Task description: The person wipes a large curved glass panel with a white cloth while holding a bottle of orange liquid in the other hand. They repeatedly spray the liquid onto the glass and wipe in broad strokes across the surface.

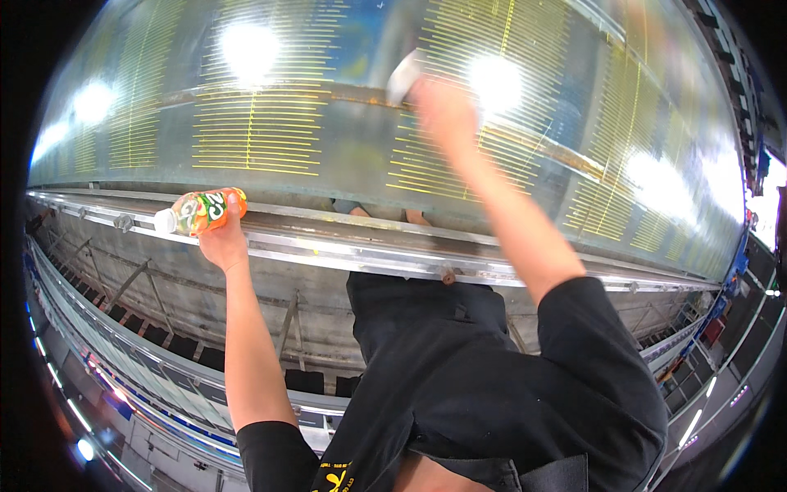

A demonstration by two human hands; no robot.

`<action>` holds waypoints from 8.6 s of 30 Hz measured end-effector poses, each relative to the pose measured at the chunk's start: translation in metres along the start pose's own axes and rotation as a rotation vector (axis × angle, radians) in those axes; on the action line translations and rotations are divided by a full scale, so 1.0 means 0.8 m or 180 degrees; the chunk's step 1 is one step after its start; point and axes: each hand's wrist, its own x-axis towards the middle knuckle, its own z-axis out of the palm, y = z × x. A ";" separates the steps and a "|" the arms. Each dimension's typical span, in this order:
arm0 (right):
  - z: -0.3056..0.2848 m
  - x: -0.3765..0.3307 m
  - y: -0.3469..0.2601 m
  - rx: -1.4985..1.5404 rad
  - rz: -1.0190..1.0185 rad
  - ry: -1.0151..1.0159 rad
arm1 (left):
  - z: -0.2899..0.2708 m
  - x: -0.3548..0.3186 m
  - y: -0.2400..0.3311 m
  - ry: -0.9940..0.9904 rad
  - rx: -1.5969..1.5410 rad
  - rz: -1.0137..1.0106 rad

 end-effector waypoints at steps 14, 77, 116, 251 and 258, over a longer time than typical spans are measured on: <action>-0.016 0.142 0.042 -0.0125 0.0498 0.0360 | -0.001 0.001 0.006 -0.0126 0.0164 -0.0075; -0.096 -0.112 -0.060 0.2540 0.0835 -0.0009 | -0.017 -0.002 0.018 -0.0090 0.0248 -0.0264; -0.185 -0.049 0.338 0.0205 0.2151 0.1751 | -0.010 -0.008 0.030 0.0040 -0.0310 -0.0014; 0.052 0.104 -0.576 0.0121 0.2369 0.1806 | -0.230 0.614 -0.294 -0.2073 -0.3782 0.0415; 0.161 0.106 -0.560 -0.0168 0.0559 0.0339 | -0.189 0.505 -0.282 -0.0955 -0.2579 0.0997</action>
